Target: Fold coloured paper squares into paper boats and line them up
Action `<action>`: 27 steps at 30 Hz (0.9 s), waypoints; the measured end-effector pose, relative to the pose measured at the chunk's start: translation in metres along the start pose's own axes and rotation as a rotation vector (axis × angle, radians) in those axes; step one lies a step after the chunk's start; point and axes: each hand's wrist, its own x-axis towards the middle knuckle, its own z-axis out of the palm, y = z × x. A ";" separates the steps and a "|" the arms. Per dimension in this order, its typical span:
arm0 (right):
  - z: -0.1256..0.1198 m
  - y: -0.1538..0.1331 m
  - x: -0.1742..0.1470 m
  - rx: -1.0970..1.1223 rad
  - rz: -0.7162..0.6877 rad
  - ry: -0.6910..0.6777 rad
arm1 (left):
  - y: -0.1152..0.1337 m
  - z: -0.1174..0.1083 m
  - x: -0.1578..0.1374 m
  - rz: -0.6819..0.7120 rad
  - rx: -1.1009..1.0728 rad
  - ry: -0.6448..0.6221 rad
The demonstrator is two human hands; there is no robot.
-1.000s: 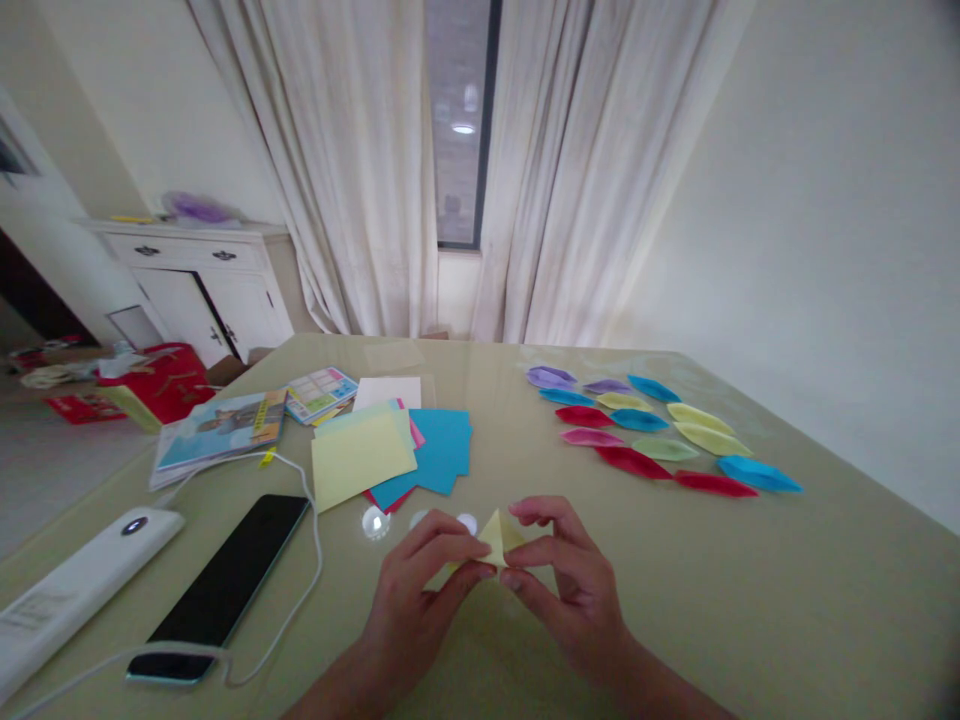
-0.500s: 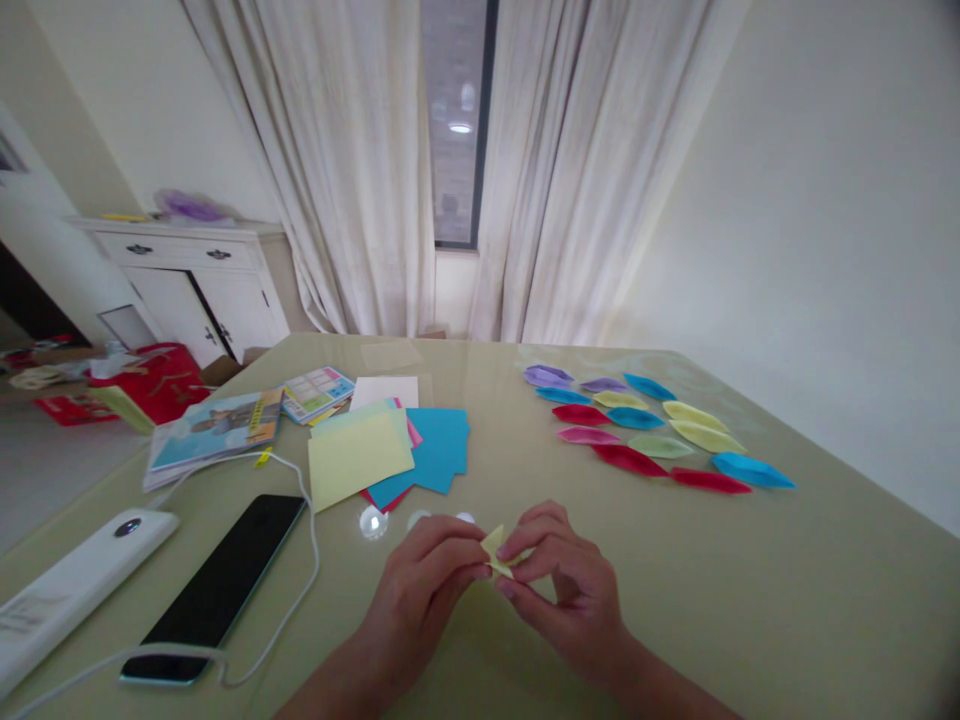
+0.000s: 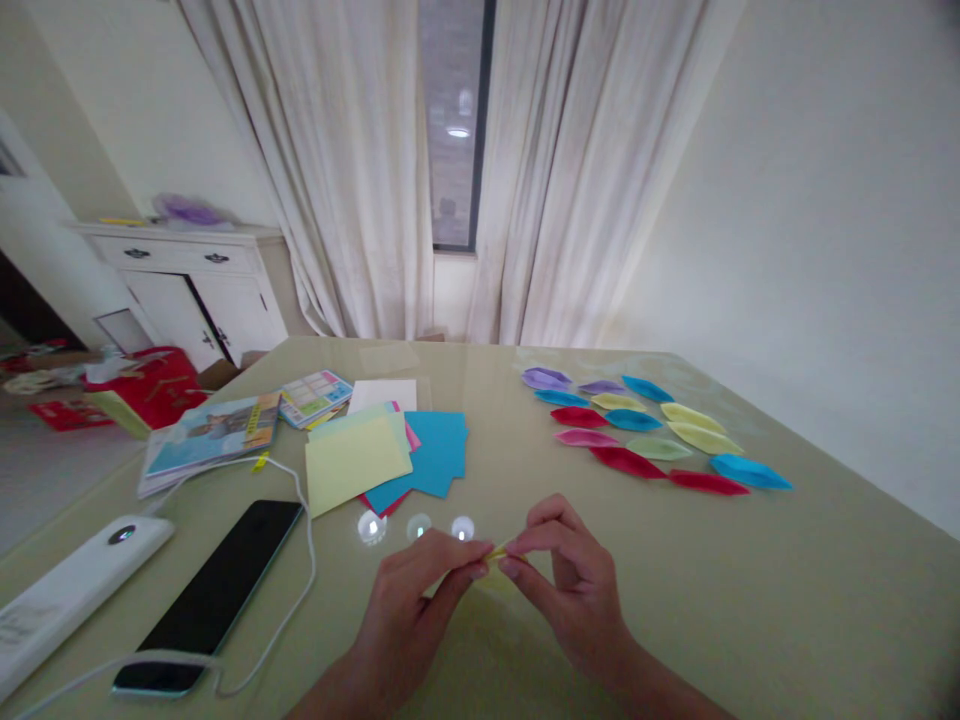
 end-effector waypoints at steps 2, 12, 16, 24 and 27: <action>0.001 0.002 0.000 0.051 0.082 0.040 | 0.001 0.001 -0.001 -0.039 -0.016 0.004; 0.003 0.004 -0.005 0.174 0.279 0.004 | 0.003 0.003 -0.002 -0.354 -0.135 -0.056; 0.001 0.001 -0.003 0.161 0.307 -0.076 | 0.000 0.006 -0.005 -0.465 -0.284 -0.038; 0.001 -0.002 -0.002 0.104 0.396 -0.227 | -0.002 0.010 -0.004 -0.510 -0.489 -0.010; 0.002 0.001 -0.003 0.084 0.431 -0.241 | -0.002 0.010 -0.002 -0.589 -0.524 0.044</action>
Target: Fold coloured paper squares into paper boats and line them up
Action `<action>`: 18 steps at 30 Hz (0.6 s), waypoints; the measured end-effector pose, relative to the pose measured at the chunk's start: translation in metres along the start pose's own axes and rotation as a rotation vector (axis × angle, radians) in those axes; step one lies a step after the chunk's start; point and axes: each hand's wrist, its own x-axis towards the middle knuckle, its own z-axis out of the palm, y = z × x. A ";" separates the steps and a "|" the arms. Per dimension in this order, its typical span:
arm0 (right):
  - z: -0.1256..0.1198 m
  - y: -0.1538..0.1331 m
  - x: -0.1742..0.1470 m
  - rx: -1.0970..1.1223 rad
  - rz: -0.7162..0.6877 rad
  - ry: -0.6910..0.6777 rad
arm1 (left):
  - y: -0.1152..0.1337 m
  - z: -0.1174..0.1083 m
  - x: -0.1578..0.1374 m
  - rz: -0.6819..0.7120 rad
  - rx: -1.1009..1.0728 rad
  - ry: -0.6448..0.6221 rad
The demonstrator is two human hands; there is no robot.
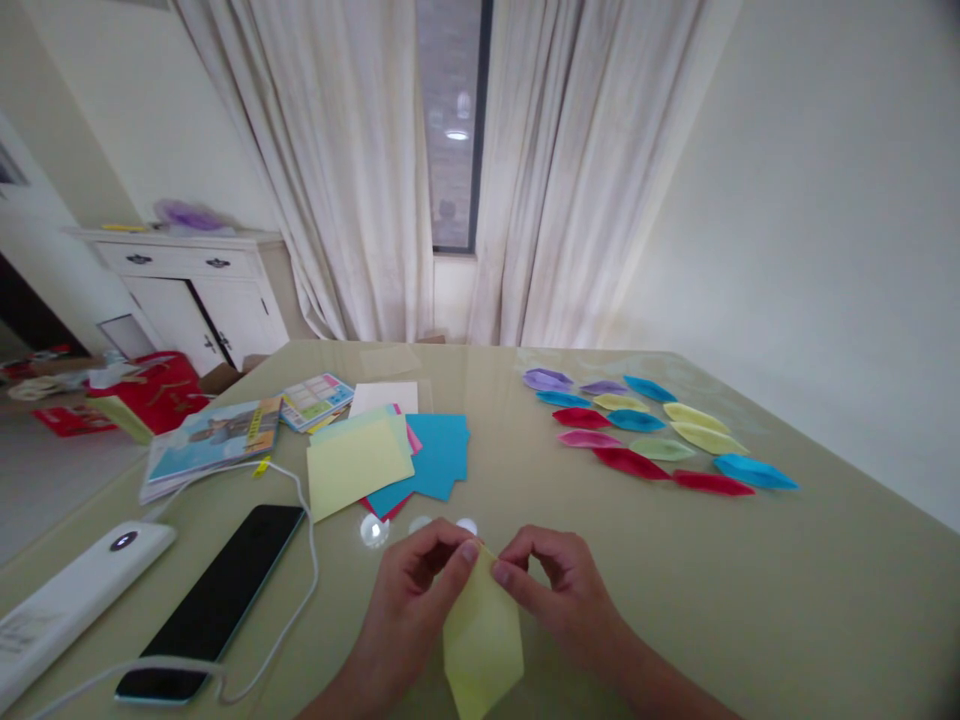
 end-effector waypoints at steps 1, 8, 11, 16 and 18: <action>0.000 0.001 0.000 -0.001 0.010 0.003 | 0.000 0.000 0.001 -0.026 -0.001 0.017; -0.001 0.008 0.008 0.018 0.108 0.002 | -0.005 -0.006 0.010 -0.091 0.048 0.080; -0.002 0.010 0.011 0.050 0.122 0.027 | -0.009 -0.010 0.014 -0.105 0.039 0.066; 0.000 0.014 0.012 0.117 0.176 -0.106 | -0.013 -0.018 0.020 -0.103 0.014 0.151; 0.000 0.016 0.012 0.065 0.166 -0.079 | -0.014 -0.021 0.022 -0.111 0.009 0.166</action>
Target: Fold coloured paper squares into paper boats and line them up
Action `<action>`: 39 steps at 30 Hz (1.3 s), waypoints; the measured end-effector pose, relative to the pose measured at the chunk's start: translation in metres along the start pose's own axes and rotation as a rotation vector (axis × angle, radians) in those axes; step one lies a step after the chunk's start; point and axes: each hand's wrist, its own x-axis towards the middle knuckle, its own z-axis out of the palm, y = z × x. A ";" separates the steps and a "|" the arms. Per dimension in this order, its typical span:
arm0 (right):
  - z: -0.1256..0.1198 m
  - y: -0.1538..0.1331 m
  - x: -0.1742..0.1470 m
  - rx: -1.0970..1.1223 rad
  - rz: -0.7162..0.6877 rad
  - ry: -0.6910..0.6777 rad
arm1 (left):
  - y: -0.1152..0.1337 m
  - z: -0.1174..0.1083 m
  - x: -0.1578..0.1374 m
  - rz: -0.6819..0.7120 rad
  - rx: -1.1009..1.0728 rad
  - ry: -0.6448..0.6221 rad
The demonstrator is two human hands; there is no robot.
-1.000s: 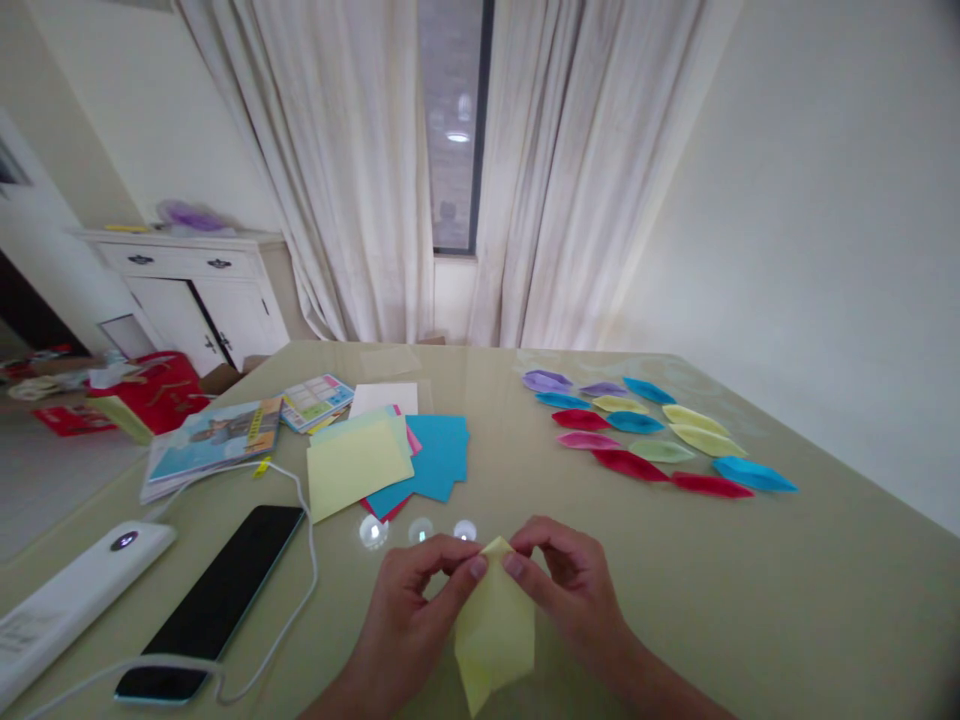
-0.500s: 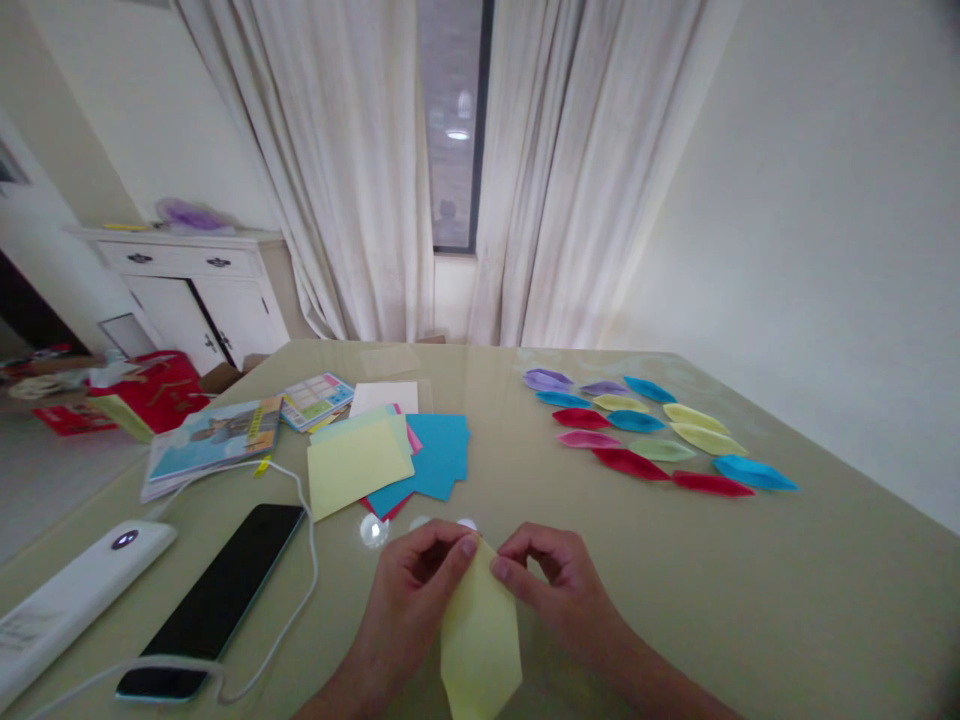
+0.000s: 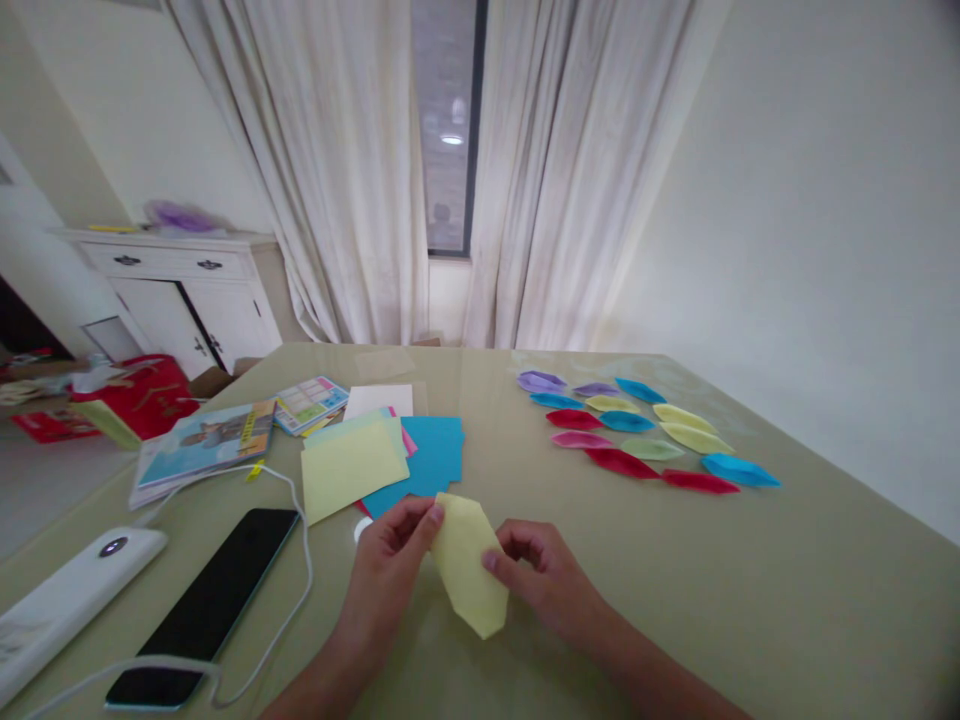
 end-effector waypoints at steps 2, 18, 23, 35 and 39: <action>-0.002 0.002 0.002 0.011 0.004 0.064 | -0.003 -0.002 0.003 -0.004 0.004 0.000; -0.020 0.018 0.013 0.108 -0.020 0.267 | -0.012 -0.008 0.004 0.201 0.433 0.017; -0.010 0.010 0.003 -0.213 -0.148 0.264 | -0.013 0.001 -0.009 0.658 0.815 -0.045; -0.002 0.006 -0.007 -0.170 -0.347 0.185 | -0.004 0.000 -0.010 0.937 0.910 -0.164; -0.004 0.001 -0.005 -0.226 -0.398 0.156 | -0.006 -0.004 -0.008 0.977 0.940 -0.173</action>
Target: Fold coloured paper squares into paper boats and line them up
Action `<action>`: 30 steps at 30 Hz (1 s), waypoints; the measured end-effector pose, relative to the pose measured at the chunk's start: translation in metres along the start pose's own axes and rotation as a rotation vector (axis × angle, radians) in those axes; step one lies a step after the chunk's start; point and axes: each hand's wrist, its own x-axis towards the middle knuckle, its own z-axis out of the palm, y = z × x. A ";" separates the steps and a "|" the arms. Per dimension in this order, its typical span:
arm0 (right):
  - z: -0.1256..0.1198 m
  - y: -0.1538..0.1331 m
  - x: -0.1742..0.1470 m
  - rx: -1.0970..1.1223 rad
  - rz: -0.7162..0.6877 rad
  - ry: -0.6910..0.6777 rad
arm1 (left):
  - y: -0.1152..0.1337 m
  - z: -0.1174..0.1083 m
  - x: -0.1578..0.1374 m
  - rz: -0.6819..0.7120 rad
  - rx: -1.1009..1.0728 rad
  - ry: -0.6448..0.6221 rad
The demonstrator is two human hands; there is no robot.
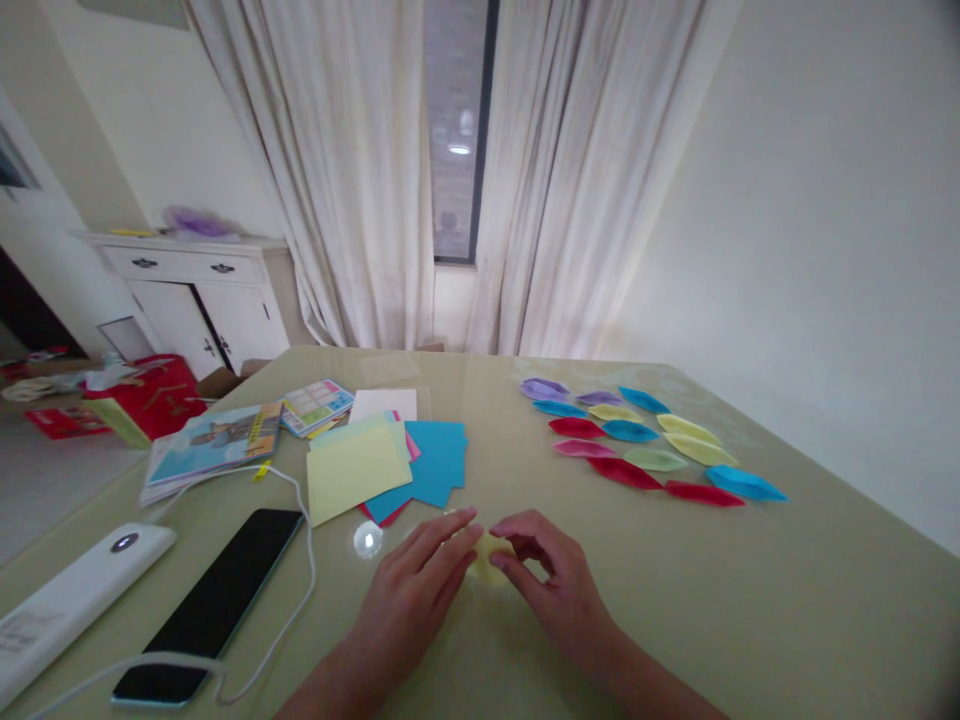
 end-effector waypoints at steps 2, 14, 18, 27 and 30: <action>-0.001 -0.002 0.002 -0.017 -0.026 -0.010 | -0.002 0.000 -0.001 0.013 0.009 -0.006; -0.006 0.000 0.003 -0.072 -0.152 -0.133 | 0.004 0.002 -0.002 -0.246 -0.192 -0.120; -0.011 -0.003 0.004 -0.082 -0.172 -0.212 | 0.002 0.001 -0.001 -0.248 -0.280 -0.144; -0.015 -0.002 0.002 -0.159 -0.078 -0.282 | 0.010 -0.015 0.006 -0.247 -0.280 -0.125; -0.016 -0.001 0.002 -0.160 -0.078 -0.241 | 0.007 -0.018 0.008 -0.306 -0.229 -0.065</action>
